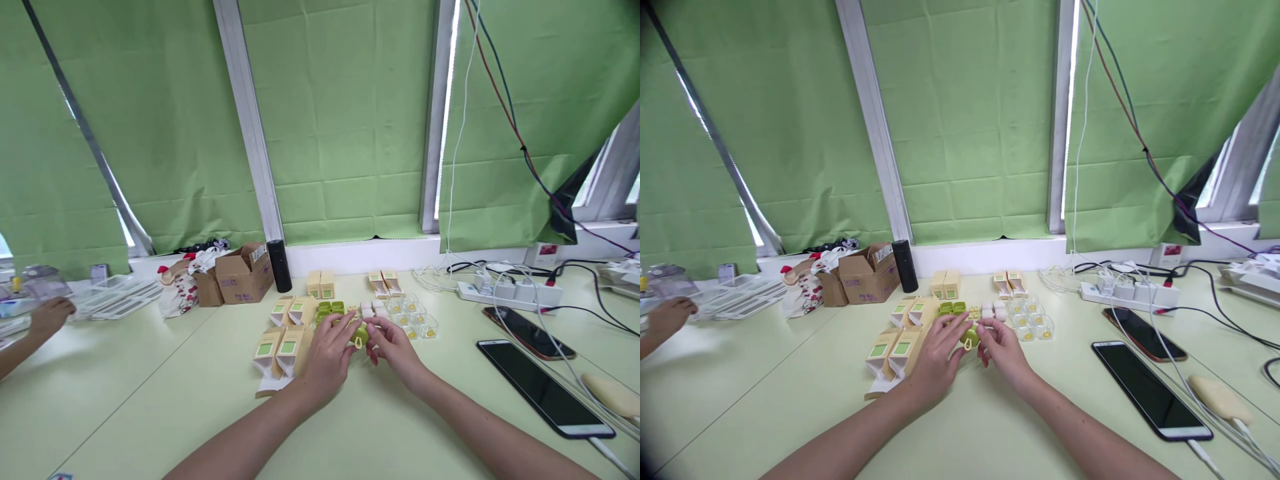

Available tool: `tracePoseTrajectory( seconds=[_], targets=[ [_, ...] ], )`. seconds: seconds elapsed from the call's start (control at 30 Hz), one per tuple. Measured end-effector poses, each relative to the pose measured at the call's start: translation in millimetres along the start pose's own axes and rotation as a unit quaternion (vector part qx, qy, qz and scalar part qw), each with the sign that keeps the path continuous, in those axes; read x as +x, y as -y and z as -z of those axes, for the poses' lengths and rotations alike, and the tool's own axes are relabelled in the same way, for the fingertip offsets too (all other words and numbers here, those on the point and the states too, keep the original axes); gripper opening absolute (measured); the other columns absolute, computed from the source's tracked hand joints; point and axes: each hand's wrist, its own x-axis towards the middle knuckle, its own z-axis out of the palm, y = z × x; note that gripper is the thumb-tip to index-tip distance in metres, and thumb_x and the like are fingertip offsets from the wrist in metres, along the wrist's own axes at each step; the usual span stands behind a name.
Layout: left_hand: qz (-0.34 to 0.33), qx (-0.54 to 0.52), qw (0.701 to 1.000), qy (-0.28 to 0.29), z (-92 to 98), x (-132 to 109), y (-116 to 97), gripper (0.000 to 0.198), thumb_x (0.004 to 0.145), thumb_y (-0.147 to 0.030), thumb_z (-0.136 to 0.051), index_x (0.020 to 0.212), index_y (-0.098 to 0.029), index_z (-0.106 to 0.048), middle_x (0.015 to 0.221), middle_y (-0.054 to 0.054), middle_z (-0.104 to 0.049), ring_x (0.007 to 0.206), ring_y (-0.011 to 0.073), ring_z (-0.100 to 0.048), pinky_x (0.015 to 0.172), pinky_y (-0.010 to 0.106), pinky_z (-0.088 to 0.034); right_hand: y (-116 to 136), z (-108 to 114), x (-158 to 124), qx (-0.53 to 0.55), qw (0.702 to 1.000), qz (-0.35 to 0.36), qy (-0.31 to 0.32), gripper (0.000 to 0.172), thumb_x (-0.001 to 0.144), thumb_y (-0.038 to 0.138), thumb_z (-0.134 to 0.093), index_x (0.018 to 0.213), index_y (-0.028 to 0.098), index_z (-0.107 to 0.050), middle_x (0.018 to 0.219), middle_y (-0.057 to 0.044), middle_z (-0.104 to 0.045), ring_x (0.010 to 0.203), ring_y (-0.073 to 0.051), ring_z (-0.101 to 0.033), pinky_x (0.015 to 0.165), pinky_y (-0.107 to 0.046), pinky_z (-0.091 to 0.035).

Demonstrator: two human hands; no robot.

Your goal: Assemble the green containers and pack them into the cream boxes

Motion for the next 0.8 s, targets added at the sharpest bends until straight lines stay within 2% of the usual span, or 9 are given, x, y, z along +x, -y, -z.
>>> tracePoseTrajectory(
  seconds=[0.2,0.37,0.5,0.63,0.73,0.8],
  targets=[
    [0.025,-0.036,0.999,-0.023,-2.5,1.0,5.0,0.056,0.099,-0.021,-0.065,0.154,-0.03,-0.056,0.146,0.011,-0.068,0.133,0.0348,-0.053,0.109,0.06,-0.052,4.9,1.7,-1.4,0.006,1.0,0.004,0.014,0.064,0.072,0.078,-0.08,0.09,0.018,-0.069,0.073,-0.002,-0.066,0.059,-0.015,-0.06,0.046,-0.024,-0.046],
    [0.086,-0.081,0.992,-0.047,-3.4,2.4,2.4,0.053,0.094,-0.029,-0.076,0.145,-0.03,-0.064,0.128,0.011,-0.073,0.131,0.0334,-0.054,0.107,0.056,-0.053,7.1,6.5,-0.5,-0.023,1.0,0.004,0.013,0.063,0.071,0.079,-0.079,0.083,0.018,-0.069,0.072,-0.004,-0.069,0.059,-0.015,-0.06,0.046,-0.024,-0.043],
    [0.153,-0.116,0.98,-0.052,-0.8,4.9,-3.0,0.041,0.092,-0.033,-0.078,0.132,-0.029,-0.073,0.125,0.01,-0.067,0.125,0.0299,-0.059,0.108,0.048,-0.053,6.5,8.0,-0.6,-0.035,0.999,0.007,0.015,0.063,0.074,0.079,-0.075,0.088,0.018,-0.072,0.073,-0.006,-0.073,0.059,-0.017,-0.06,0.046,-0.024,-0.042],
    [0.225,-0.137,0.963,-0.058,-0.4,6.9,-5.0,0.041,0.089,-0.04,-0.08,0.128,-0.027,-0.076,0.128,0.009,-0.061,0.118,0.0279,-0.063,0.107,0.044,-0.052,2.1,8.2,0.4,-0.05,0.998,0.007,0.028,0.063,0.076,0.079,-0.072,0.09,0.017,-0.072,0.071,-0.007,-0.074,0.058,-0.017,-0.06,0.047,-0.024,-0.041],
    [0.244,-0.165,0.953,-0.076,-1.6,8.6,-5.2,0.039,0.088,-0.044,-0.08,0.123,-0.026,-0.078,0.125,0.009,-0.063,0.116,0.0276,-0.063,0.103,0.04,-0.053,-4.3,9.2,2.2,-0.086,0.996,0.012,0.022,0.06,0.081,0.077,-0.067,0.092,0.018,-0.072,0.07,-0.006,-0.074,0.057,-0.017,-0.059,0.046,-0.025,-0.039],
    [0.254,-0.185,0.946,-0.084,-1.8,10.7,-5.3,0.037,0.088,-0.047,-0.079,0.118,-0.024,-0.079,0.12,0.009,-0.066,0.111,0.0267,-0.064,0.096,0.037,-0.054,-6.7,11.4,2.6,-0.146,0.989,0.03,0.015,0.051,0.089,0.067,-0.062,0.094,0.018,-0.072,0.07,-0.006,-0.073,0.059,-0.019,-0.061,0.05,-0.027,-0.042]
  ],
)
